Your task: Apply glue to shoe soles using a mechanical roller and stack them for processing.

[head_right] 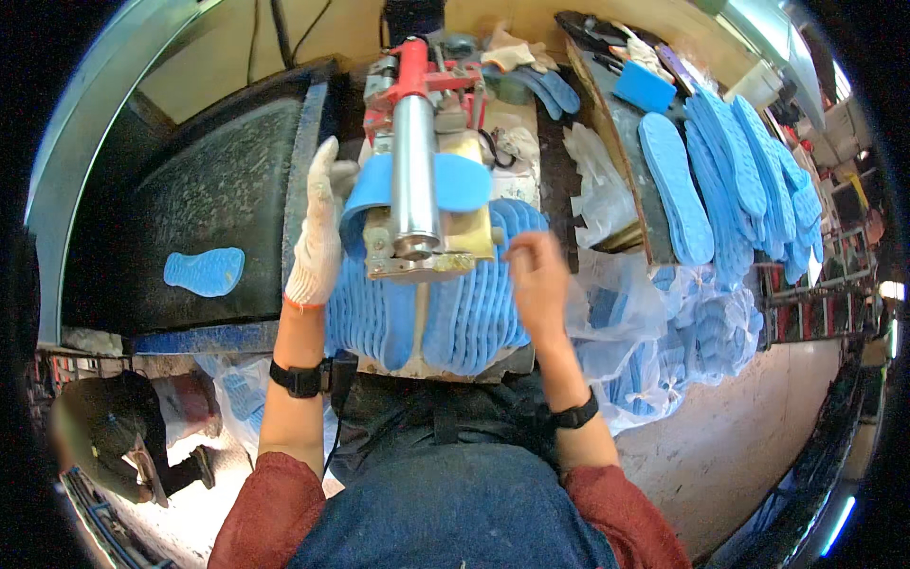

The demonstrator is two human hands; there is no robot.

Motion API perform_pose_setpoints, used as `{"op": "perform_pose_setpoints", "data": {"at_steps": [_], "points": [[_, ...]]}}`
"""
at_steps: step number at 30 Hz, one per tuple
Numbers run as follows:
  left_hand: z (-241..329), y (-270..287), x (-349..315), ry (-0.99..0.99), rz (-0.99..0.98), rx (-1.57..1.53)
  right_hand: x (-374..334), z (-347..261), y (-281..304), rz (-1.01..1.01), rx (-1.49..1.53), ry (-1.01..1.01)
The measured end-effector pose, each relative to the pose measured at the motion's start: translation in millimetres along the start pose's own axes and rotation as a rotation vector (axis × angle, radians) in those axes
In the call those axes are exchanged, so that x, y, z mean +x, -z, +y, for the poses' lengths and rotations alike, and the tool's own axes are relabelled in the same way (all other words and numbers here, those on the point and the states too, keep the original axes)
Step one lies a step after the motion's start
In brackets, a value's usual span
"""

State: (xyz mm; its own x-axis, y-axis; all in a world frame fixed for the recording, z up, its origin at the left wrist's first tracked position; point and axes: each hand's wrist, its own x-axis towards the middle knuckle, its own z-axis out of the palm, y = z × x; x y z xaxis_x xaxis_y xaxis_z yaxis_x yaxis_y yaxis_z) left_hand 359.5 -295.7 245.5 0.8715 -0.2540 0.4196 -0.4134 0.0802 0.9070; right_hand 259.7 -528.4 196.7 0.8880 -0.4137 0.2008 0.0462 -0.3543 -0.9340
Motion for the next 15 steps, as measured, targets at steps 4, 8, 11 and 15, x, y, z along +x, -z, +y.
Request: {"op": "perform_pose_setpoints", "data": {"at_steps": [4, 8, 11, 15], "points": [[2, 13, -32, 0.091, 0.049, 0.135, -31, 30, -49, -0.316, -0.655, 0.297], [1, 17, -84, 0.358, -0.003, -0.147, -34, 41, -62, -0.385, -0.808, 0.159], [46, 28, -105, 0.654, 0.203, -0.64, -28, 39, -75, -0.349, -0.79, 0.24], [65, 66, -93, 0.521, 0.361, -1.149, -23, 56, -71, -0.292, -0.764, 0.329]]}}
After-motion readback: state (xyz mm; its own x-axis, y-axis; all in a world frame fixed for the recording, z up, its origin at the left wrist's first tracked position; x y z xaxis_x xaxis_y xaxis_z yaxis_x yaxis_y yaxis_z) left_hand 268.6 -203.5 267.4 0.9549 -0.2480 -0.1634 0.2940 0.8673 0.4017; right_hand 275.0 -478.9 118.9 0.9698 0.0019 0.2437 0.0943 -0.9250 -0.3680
